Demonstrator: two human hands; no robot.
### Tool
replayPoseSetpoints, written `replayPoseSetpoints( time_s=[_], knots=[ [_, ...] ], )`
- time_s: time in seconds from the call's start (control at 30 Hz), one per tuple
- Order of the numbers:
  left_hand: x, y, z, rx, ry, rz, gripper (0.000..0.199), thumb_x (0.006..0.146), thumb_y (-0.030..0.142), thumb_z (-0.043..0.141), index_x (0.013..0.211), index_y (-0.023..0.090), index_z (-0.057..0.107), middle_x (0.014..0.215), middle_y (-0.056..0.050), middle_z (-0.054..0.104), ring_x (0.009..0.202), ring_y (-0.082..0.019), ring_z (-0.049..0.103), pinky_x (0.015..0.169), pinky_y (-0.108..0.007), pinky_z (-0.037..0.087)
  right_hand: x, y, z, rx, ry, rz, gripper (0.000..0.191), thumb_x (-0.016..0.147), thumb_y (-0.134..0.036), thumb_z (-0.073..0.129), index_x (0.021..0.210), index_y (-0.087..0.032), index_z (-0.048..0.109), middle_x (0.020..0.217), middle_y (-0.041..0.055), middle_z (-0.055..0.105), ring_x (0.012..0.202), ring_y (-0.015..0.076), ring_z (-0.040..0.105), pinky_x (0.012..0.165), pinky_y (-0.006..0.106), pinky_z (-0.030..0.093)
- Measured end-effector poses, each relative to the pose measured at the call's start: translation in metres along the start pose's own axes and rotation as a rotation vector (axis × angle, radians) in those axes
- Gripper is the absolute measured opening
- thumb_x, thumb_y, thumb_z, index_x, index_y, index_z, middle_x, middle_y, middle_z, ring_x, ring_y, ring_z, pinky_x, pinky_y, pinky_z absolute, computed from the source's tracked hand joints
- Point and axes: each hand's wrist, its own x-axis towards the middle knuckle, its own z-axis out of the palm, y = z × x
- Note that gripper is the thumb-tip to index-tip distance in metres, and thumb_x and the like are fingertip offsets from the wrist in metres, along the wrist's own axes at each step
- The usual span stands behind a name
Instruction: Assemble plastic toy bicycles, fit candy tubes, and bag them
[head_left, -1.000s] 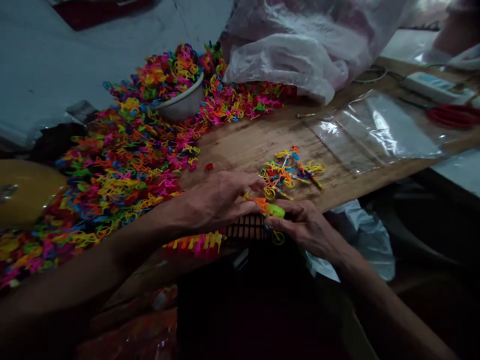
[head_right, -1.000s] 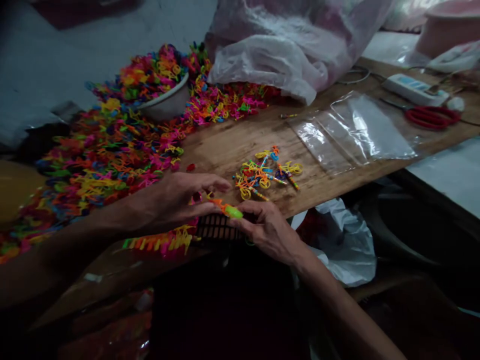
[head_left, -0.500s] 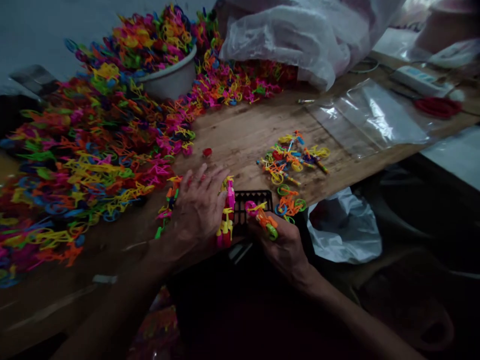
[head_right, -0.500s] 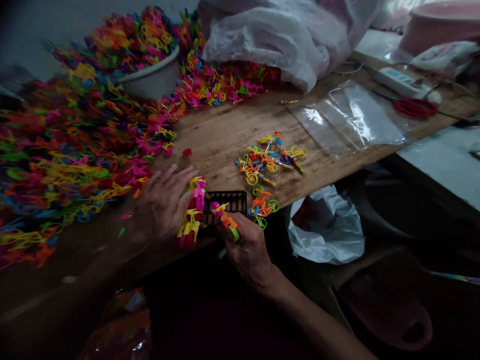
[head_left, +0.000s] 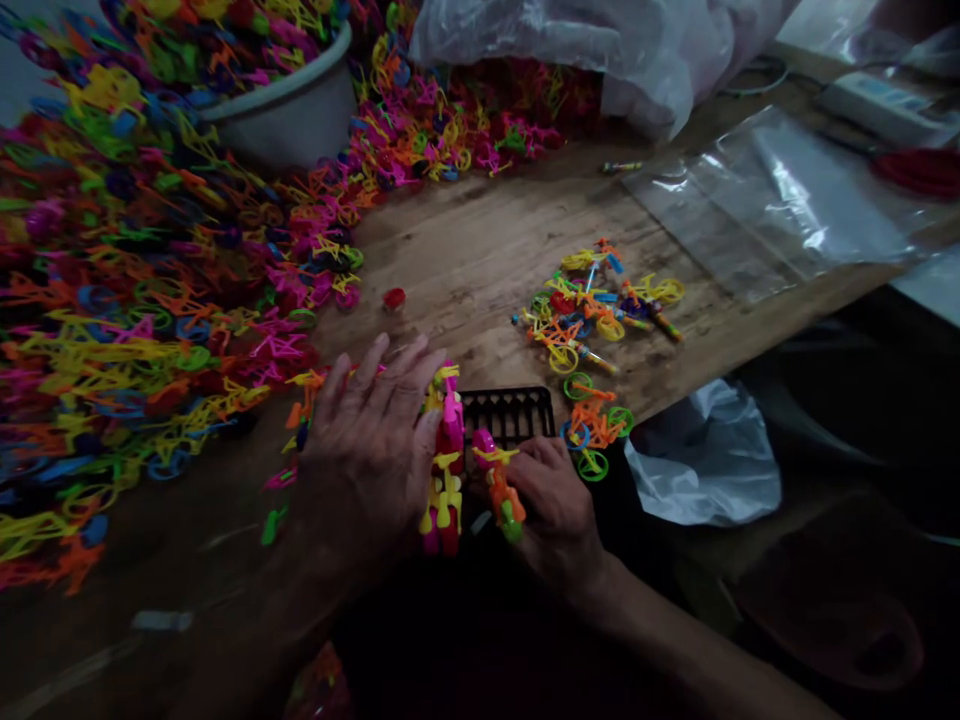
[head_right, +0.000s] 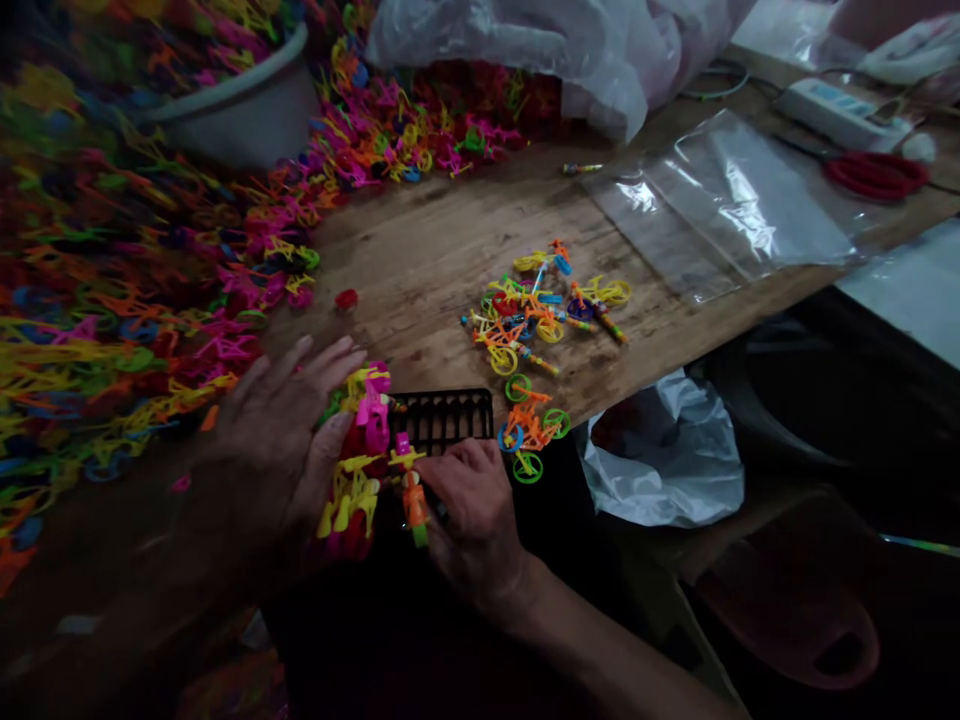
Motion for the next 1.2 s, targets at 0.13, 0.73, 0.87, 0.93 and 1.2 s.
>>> replayPoseSetpoints(
  time_s=[0.13,0.73,0.87,0.93,1.2],
  knots=[
    [0.0,-0.002,0.002,-0.002,-0.014,0.013,0.047,0.09,0.025,0.036,0.136,0.016,0.037,0.144,-0.007,0.039,0.137,-0.025,0.025,0.113,-0.049,0.017,0.002,0.0,0.001,-0.025,-0.004,-0.049,0.011,0.087,-0.015,0.047,0.084,-0.015,0.058,0.071,0.0033,0.059,0.071,0.016,0.046,0.069,0.034,0.033],
    [0.002,0.02,-0.017,-0.071,-0.185,0.285,0.05,0.081,0.034,0.05,0.129,0.019,0.047,0.145,-0.006,0.037,0.139,-0.032,0.017,0.112,-0.055,0.01,-0.001,0.004,0.009,-0.208,0.008,-0.154,0.02,0.089,-0.019,0.037,0.087,-0.014,0.056,0.072,0.0058,0.056,0.072,0.019,0.045,0.067,0.034,0.034],
    [0.007,0.015,-0.01,-0.077,-0.195,0.274,0.048,0.08,0.025,0.047,0.127,0.017,0.049,0.137,-0.004,0.048,0.136,-0.026,0.025,0.114,-0.049,0.011,0.001,0.003,0.006,-0.267,-0.07,-0.129,0.019,0.09,-0.015,0.037,0.08,-0.015,0.053,0.071,0.0043,0.053,0.07,0.0175,0.044,0.068,0.033,0.033],
    [0.01,0.012,-0.009,-0.08,-0.2,0.263,0.052,0.079,0.024,0.047,0.131,0.015,0.045,0.137,-0.006,0.047,0.135,-0.026,0.026,0.114,-0.048,0.014,0.004,0.004,0.003,-0.263,-0.11,-0.145,0.019,0.09,-0.015,0.037,0.081,-0.015,0.053,0.072,0.0042,0.053,0.07,0.0171,0.044,0.068,0.032,0.034],
    [0.015,0.012,-0.003,-0.137,-0.215,0.252,0.054,0.083,0.035,0.047,0.134,0.02,0.041,0.14,-0.004,0.044,0.133,-0.028,0.029,0.113,-0.05,0.012,0.005,0.02,0.001,-0.177,-0.175,-0.229,0.019,0.09,-0.017,0.036,0.084,-0.016,0.053,0.075,0.0059,0.052,0.073,0.0176,0.047,0.068,0.031,0.038]
  ],
)
